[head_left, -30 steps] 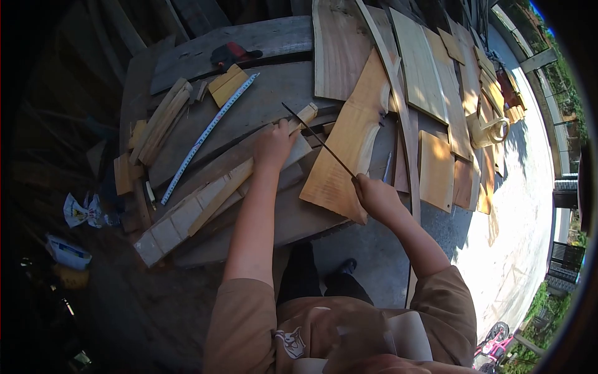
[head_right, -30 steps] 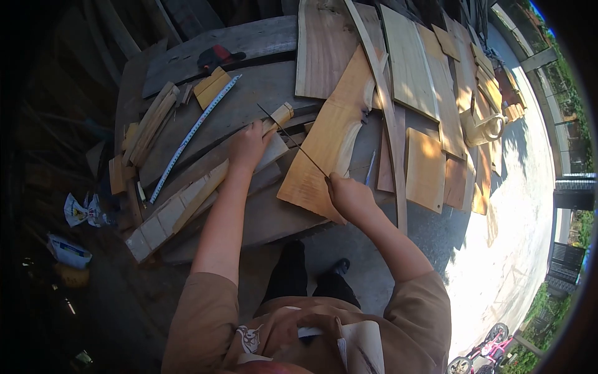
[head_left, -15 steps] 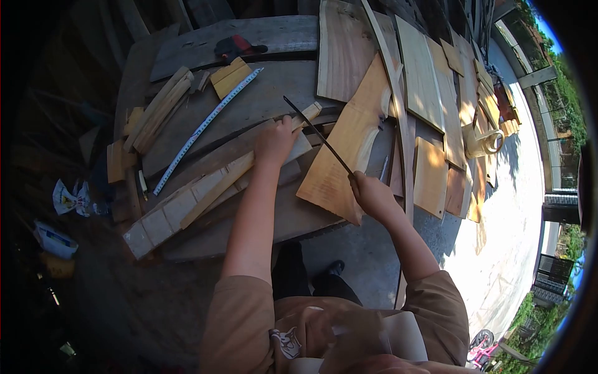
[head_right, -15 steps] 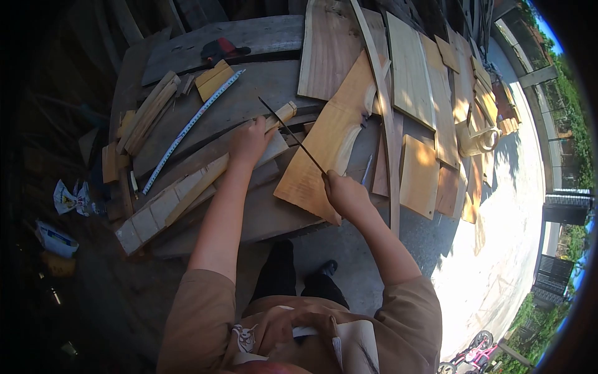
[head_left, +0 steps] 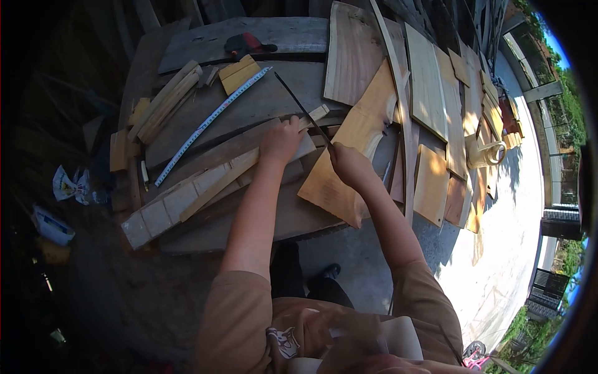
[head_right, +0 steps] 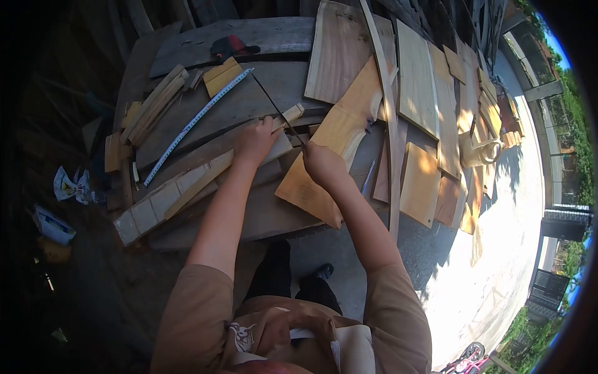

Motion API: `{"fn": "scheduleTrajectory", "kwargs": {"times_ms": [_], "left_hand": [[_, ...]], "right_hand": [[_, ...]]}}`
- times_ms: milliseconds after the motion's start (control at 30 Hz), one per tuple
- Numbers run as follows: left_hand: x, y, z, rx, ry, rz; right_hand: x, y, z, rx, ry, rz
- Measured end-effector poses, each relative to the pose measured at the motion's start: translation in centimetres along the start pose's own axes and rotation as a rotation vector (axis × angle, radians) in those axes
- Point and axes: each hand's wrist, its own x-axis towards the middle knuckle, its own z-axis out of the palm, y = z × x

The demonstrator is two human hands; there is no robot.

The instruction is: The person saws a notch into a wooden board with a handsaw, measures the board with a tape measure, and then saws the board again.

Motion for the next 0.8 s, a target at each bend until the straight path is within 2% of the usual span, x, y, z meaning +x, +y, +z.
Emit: {"fn": "scheduleTrajectory", "kwargs": {"times_ms": [100, 200, 300, 367, 433, 533, 600, 700, 800], "left_hand": [[0.3, -0.1, -0.4, -0.052, -0.056, -0.047], [-0.3, 0.2, -0.5, -0.008, -0.027, -0.045], [0.0, 0.1, -0.1, -0.012, -0.012, -0.056], [-0.3, 0.0, 0.4, -0.007, 0.039, 0.013], [0.1, -0.2, 0.3, -0.014, 0.041, -0.004], [0.0, -0.4, 0.1, -0.024, 0.024, -0.016], [0.1, -0.1, -0.1, -0.034, 0.01, -0.001], [0.2, -0.2, -0.1, -0.069, -0.055, -0.077], [0.2, -0.3, -0.2, -0.029, -0.031, -0.055]], "right_hand": [[-6.3, 1.5, -0.7, -0.082, -0.048, 0.083], [-7.5, 2.3, -1.1, -0.098, -0.068, 0.103], [-4.0, 0.5, -2.0, -0.098, -0.087, 0.079], [0.2, -0.4, -1.5, -0.07, -0.046, -0.001], [4.4, -1.7, -0.3, -0.067, -0.038, -0.053], [4.7, -1.8, -0.3, -0.017, -0.008, -0.086], [1.7, -0.6, -0.4, -0.012, -0.02, -0.045], [-4.9, 1.1, -1.9, -0.082, -0.144, 0.106], [-7.2, 1.6, -3.2, -0.091, -0.183, 0.142]]}}
